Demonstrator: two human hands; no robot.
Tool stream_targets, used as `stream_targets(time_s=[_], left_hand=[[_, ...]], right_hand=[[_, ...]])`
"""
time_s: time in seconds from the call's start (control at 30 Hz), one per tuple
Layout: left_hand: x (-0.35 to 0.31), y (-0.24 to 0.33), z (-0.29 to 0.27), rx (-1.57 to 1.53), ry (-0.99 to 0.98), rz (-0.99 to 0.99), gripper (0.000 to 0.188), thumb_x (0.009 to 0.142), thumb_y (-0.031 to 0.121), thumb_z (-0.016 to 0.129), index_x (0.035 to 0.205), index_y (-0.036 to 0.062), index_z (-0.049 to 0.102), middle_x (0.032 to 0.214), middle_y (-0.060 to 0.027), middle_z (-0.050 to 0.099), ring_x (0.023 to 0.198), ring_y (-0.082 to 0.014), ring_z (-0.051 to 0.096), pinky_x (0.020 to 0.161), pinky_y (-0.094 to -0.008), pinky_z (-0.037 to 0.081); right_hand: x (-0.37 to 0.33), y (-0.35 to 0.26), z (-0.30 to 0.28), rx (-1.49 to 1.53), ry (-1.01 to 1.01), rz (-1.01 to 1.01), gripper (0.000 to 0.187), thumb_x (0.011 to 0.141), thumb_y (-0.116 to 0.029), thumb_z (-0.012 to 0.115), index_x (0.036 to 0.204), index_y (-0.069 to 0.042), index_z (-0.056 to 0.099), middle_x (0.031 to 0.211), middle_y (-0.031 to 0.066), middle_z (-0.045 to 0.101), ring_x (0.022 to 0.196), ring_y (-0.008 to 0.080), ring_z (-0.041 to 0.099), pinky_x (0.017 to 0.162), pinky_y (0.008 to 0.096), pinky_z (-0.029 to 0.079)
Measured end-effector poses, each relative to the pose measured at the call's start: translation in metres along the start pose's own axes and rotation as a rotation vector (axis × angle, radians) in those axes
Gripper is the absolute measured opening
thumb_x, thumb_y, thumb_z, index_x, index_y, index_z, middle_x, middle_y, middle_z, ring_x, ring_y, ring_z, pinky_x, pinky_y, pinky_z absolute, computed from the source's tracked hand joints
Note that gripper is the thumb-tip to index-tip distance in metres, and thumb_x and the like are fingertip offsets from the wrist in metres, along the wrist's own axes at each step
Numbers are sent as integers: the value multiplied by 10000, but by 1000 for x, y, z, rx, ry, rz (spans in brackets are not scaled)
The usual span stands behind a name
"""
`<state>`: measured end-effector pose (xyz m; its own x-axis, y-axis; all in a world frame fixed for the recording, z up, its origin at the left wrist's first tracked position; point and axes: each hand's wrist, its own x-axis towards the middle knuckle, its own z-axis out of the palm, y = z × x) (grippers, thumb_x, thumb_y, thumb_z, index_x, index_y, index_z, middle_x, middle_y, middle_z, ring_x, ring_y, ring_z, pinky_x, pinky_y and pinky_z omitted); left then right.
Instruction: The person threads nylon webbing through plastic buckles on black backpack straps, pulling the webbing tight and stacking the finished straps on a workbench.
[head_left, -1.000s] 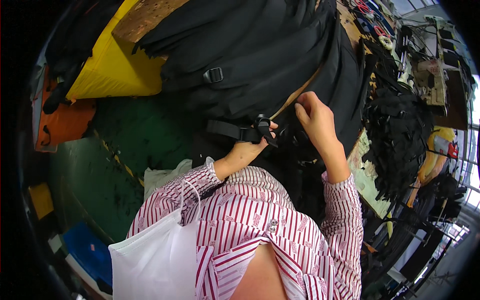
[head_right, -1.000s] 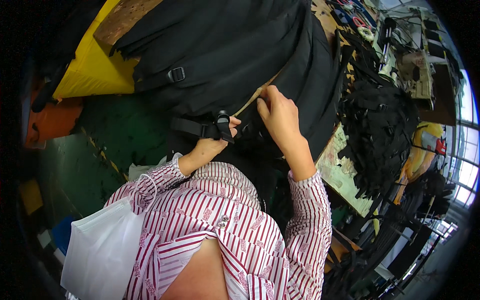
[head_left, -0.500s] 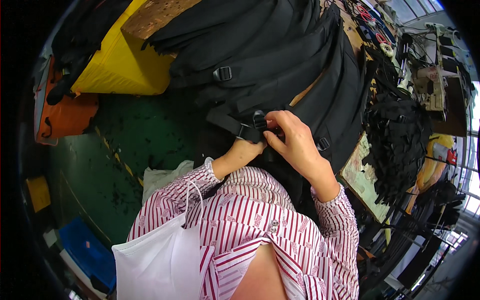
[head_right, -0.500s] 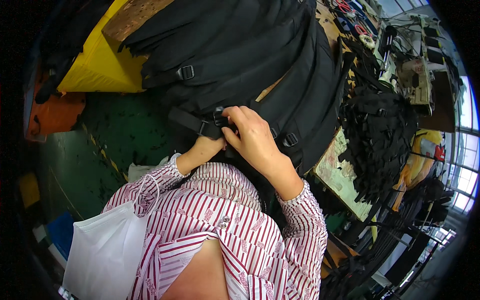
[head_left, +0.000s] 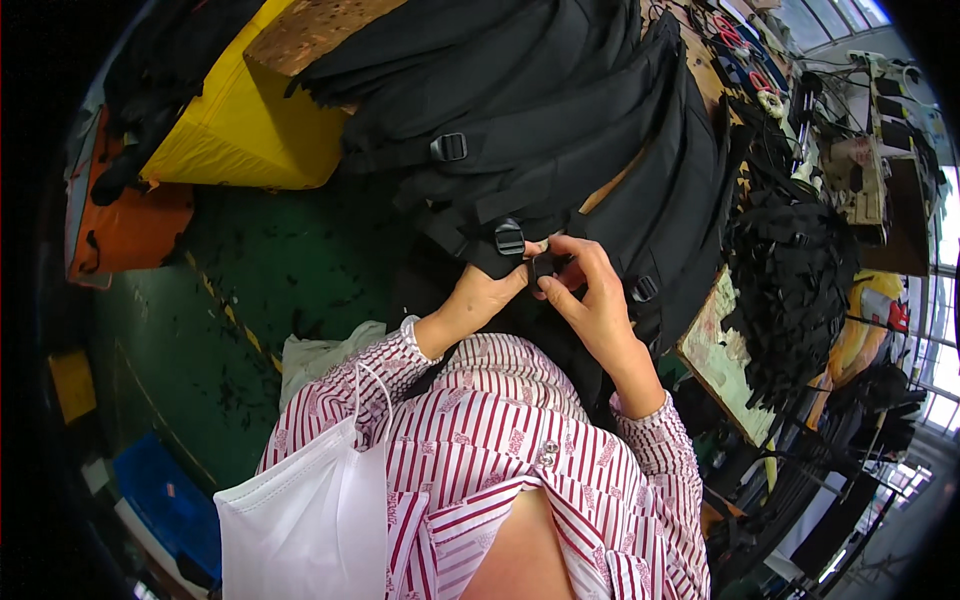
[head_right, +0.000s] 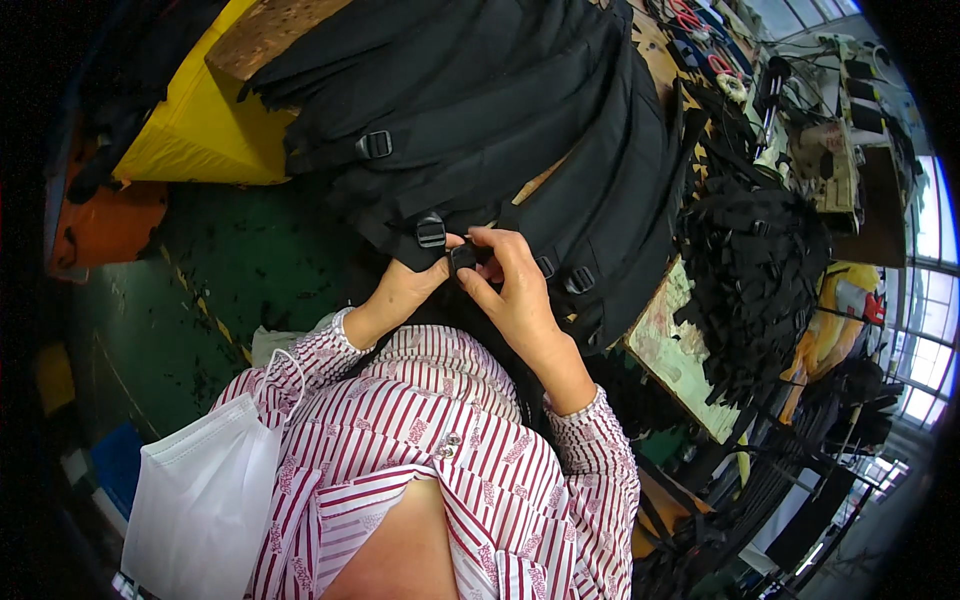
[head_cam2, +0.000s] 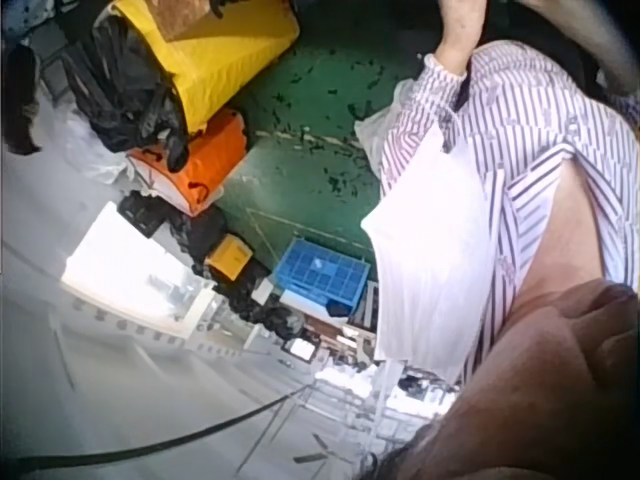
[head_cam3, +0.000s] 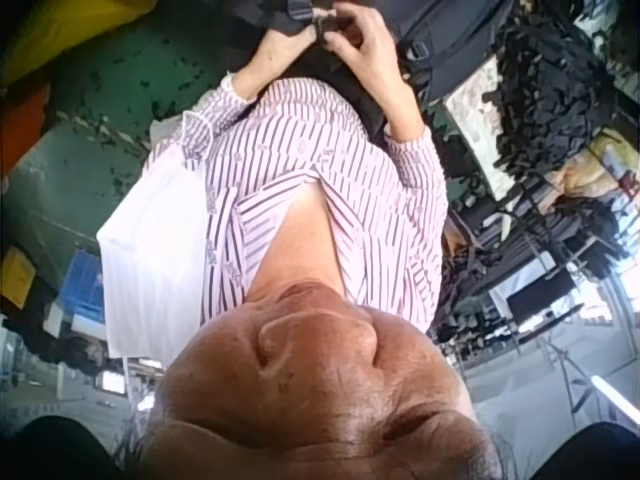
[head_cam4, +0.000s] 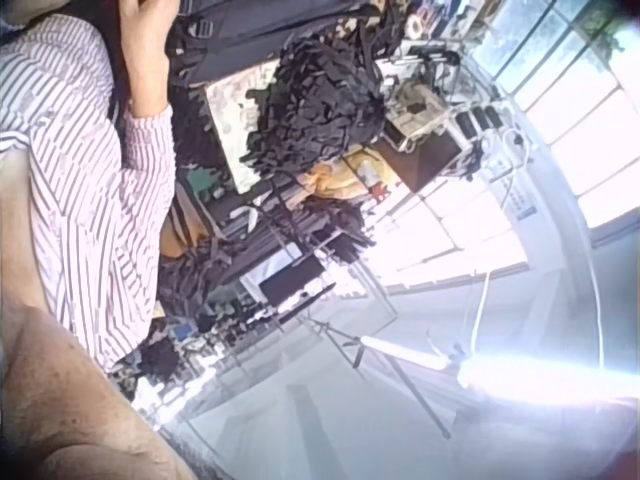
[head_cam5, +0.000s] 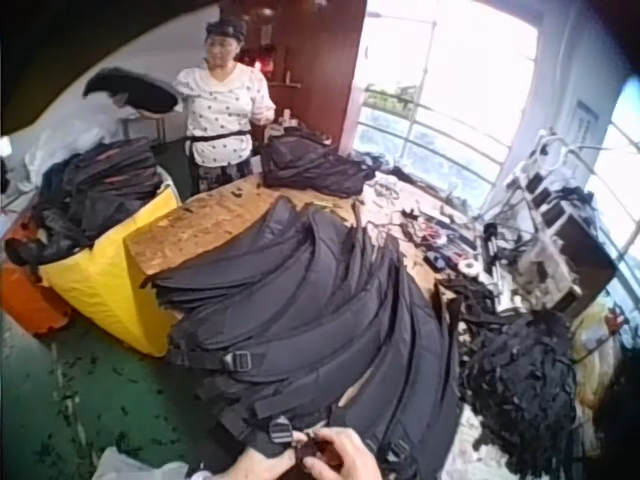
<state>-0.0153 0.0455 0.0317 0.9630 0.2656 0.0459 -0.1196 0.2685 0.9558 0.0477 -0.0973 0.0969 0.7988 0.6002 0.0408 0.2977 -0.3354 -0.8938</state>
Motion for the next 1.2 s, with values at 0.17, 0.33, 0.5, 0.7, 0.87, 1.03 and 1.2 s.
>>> stream_targets(time_s=[0.17, 0.33, 0.5, 0.7, 0.87, 1.03, 1.2], left_hand=[[-6, -4, -23, 129, -238, -132, 189, 955, 116, 553, 1094, -11, 577, 953, -45, 608, 876, -116, 584, 786, -260, 477], [-17, 22, -21, -254, -198, -403, 292, 957, 136, 542, 1186, -43, 516, 887, -95, 636, 654, -126, 609, 681, -246, 491], [-19, 12, -32, -137, -296, -335, 291, 949, 131, 548, 1174, -51, 523, 888, -101, 641, 640, -108, 600, 647, -236, 484], [-24, 5, -58, -128, -47, -332, 269, 958, 127, 537, 1177, -29, 525, 827, -78, 614, 619, -99, 542, 592, -217, 438], [-24, 1, -50, -116, -2, -324, 267, 956, 131, 544, 1163, -37, 540, 750, -44, 565, 576, -76, 486, 537, -199, 391], [-22, -7, -50, -115, 16, -313, 233, 947, 122, 556, 1133, -18, 556, 717, -26, 555, 537, -55, 456, 501, -191, 367], [-14, 2, -47, -45, -27, -367, 159, 957, 181, 560, 931, 24, 551, 679, -2, 516, 532, -46, 428, 492, -184, 353]], right_hand=[[-2, 5, -2, -5, -225, 128, 232, 862, -103, 672, 1045, -5, 567, 969, 57, 552, 752, 105, 575, 675, 242, 471], [1, 14, -1, 49, -195, 150, 184, 860, -109, 677, 888, -17, 520, 941, 39, 537, 737, 76, 526, 660, 232, 446], [12, 14, 2, -82, -199, 136, 141, 861, -106, 668, 889, -15, 564, 871, 49, 550, 720, 115, 539, 622, 261, 438], [41, 31, 17, -575, -120, -447, 187, 785, -43, 625, 972, -58, 630, 865, 94, 579, 850, 280, 560, 744, 368, 427], [52, 27, 15, -941, -361, -481, 229, 769, -57, 585, 988, -93, 642, 821, 74, 546, 841, 251, 546, 756, 350, 414], [57, 32, 8, -788, -333, -426, 167, 766, -62, 654, 925, -75, 607, 890, 65, 551, 878, 250, 545, 778, 376, 428], [55, 24, -9, -386, -289, -278, 128, 808, -39, 647, 904, -30, 563, 995, 72, 568, 846, 207, 554, 723, 311, 453]])
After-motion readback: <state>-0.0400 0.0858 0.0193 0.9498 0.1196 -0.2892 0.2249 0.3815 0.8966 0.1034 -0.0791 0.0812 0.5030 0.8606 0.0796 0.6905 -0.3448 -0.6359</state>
